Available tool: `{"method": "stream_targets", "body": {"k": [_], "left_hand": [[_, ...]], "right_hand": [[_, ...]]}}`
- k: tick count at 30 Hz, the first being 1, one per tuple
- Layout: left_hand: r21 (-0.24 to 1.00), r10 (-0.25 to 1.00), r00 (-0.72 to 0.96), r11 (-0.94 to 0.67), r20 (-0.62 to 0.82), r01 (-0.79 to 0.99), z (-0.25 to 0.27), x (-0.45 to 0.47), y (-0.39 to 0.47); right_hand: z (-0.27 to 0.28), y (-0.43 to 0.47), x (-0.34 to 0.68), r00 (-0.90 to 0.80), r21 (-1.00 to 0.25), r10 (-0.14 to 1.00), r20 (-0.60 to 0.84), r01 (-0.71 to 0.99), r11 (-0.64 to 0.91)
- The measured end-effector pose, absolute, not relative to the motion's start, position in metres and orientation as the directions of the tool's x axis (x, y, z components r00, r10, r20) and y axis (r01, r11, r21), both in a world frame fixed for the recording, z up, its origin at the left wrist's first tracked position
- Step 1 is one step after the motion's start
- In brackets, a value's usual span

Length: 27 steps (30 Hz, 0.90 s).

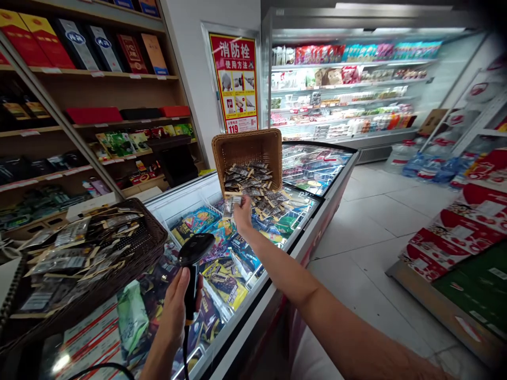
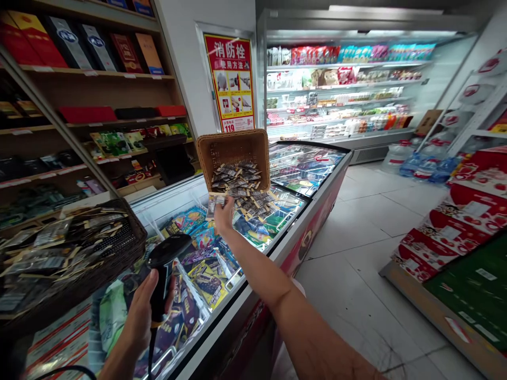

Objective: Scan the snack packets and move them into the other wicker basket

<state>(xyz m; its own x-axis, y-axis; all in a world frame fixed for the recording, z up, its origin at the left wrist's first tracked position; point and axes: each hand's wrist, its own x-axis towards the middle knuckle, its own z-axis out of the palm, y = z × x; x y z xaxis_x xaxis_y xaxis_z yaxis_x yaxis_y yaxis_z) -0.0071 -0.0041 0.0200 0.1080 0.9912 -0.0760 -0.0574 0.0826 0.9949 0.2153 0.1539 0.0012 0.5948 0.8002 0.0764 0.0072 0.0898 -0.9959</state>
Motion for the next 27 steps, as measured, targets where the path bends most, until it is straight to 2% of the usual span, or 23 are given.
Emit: {"method": "stream_targets", "body": {"k": [4,7,9,12,15,17,18,20,21,22,24,27], "left_hand": [[0.995,0.990,0.116,0.082,-0.076,-0.054,0.014,-0.011,-0.001],[0.995,0.988,0.130,0.088,-0.080,-0.053,0.015,-0.011,-0.002],[0.995,0.989,0.124,0.082,-0.075,-0.053,0.018,-0.009,-0.003],[0.997,0.993,0.099,0.069,-0.065,-0.040,0.022,-0.006,-0.005],[0.994,0.992,0.077,0.106,-0.103,-0.041,0.021,-0.005,-0.006],[0.983,0.985,0.040,0.170,-0.168,-0.065,0.018,-0.006,-0.005],[0.977,0.980,0.022,0.198,-0.197,-0.081,0.016,-0.006,-0.004],[0.966,0.972,-0.011,0.232,-0.235,-0.109,0.011,-0.007,-0.003],[0.964,0.970,-0.019,0.240,-0.244,-0.119,0.009,-0.007,-0.003],[0.961,0.968,-0.022,0.247,-0.251,-0.123,0.007,-0.007,-0.002],[0.959,0.965,-0.018,0.257,-0.261,-0.123,0.005,-0.008,-0.002],[0.957,0.962,-0.008,0.269,-0.271,-0.112,0.002,-0.010,-0.001]], "right_hand": [[0.010,0.154,0.253,0.835,-0.990,0.532,0.140,0.105,0.096],[0.009,0.158,0.284,0.936,-0.990,0.323,0.140,0.127,0.062],[0.007,0.160,0.299,0.957,-0.995,0.273,0.099,0.096,0.025],[0.005,0.156,0.306,0.962,-0.998,0.269,0.047,0.054,-0.018],[0.009,0.147,0.289,0.950,-0.975,0.234,0.209,0.221,-0.027],[0.017,0.143,0.264,0.875,-0.917,0.284,0.392,0.398,0.037],[0.022,0.143,0.247,0.805,-0.878,0.362,0.471,0.468,0.103],[0.035,0.147,0.205,0.569,-0.812,0.599,0.564,0.513,0.277],[0.042,0.151,0.180,0.406,-0.802,0.722,0.560,0.484,0.350],[0.048,0.156,0.153,0.232,-0.809,0.819,0.524,0.437,0.394],[0.059,0.170,0.094,-0.065,-0.863,0.925,0.374,0.340,0.373],[0.067,0.193,0.007,-0.254,-0.937,0.954,0.159,0.266,0.227]]}}
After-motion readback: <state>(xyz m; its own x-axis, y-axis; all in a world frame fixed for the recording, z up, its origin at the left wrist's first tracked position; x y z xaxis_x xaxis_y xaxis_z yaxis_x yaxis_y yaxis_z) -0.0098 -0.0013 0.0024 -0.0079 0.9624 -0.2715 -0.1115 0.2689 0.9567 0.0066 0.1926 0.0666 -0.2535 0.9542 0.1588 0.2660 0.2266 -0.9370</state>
